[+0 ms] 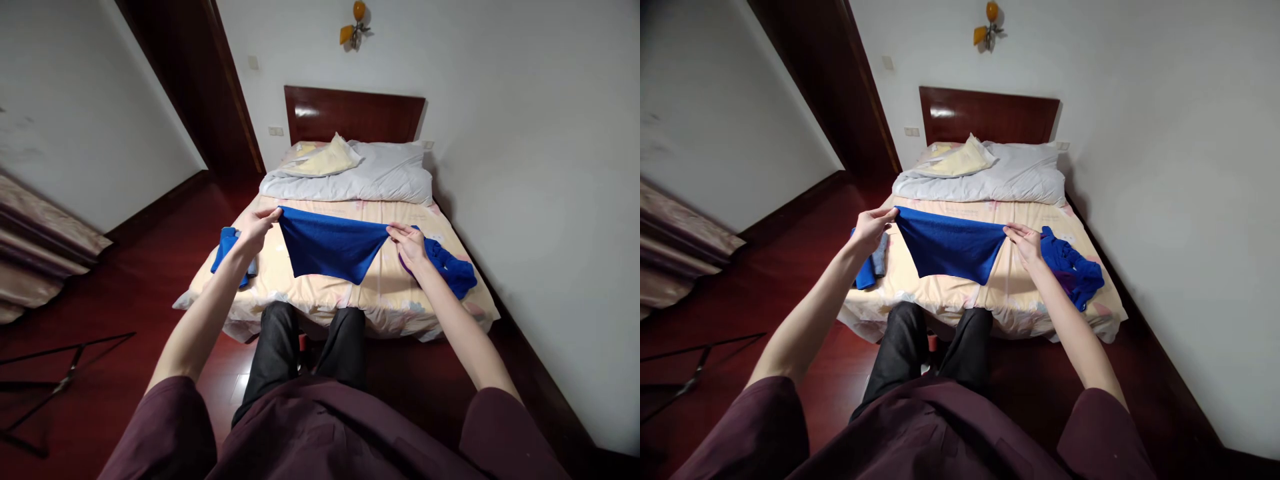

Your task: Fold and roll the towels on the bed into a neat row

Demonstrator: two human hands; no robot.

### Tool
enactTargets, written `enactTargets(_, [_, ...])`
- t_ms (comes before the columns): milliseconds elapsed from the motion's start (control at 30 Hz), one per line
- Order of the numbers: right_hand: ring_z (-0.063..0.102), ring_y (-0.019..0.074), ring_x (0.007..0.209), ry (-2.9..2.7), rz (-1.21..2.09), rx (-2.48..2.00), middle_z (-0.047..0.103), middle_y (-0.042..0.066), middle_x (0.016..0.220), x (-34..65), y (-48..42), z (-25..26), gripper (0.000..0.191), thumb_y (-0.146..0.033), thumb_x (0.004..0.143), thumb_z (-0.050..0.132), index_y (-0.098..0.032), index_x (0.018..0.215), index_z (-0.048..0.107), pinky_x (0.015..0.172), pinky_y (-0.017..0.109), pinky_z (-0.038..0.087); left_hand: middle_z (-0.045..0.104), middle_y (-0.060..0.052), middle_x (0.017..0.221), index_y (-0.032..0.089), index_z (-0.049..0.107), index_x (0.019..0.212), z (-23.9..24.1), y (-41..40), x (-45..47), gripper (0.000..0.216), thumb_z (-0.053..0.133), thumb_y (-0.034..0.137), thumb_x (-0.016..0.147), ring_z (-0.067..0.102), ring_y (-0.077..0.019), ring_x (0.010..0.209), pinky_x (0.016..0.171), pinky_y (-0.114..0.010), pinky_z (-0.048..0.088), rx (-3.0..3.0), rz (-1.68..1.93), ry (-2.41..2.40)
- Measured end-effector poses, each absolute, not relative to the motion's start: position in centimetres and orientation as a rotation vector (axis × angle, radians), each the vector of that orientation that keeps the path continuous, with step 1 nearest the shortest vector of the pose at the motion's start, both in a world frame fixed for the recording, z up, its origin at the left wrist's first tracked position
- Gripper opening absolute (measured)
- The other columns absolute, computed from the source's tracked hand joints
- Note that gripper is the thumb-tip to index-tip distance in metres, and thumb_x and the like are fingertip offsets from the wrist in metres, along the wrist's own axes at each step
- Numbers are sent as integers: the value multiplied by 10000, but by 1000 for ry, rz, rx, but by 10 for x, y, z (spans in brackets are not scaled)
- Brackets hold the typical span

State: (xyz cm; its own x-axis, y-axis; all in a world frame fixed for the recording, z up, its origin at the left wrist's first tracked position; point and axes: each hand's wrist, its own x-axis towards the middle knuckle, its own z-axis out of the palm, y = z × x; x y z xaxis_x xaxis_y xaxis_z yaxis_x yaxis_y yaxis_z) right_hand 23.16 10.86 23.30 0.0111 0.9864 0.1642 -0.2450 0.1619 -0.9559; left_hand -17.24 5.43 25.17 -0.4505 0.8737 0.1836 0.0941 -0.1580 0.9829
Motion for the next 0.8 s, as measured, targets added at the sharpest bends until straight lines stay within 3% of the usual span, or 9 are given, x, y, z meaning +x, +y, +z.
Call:
enactTargets(333, [724, 162, 794, -961, 1332, -1009, 788, 33, 844, 248, 53, 212, 540, -339, 401, 1050, -195, 852, 791, 766, 288, 587, 671, -52, 808, 162, 772, 761, 235, 14, -171, 552, 982, 587, 479, 482, -116, 676, 661, -284, 424, 1062, 1432, 1427])
enactTargets(500, [706, 157, 745, -957, 1414, -1101, 772, 29, 827, 251, 49, 209, 515, -349, 435, 1047, -203, 846, 773, 667, 277, 561, 684, -58, 839, 164, 778, 779, 230, 9, -177, 558, 990, 577, 471, 507, -128, 696, 694, -302, 440, 997, 1387, 1435])
enactTargets(800, [601, 91, 668, -935, 1502, -1172, 717, -14, 799, 210, 131, 197, 489, -234, 444, 1010, -213, 853, 743, 539, 190, 428, 651, -34, 758, 179, 758, 762, 201, 87, -217, 495, 988, 513, 478, 547, -160, 766, 723, -303, 388, 975, 1283, 1529])
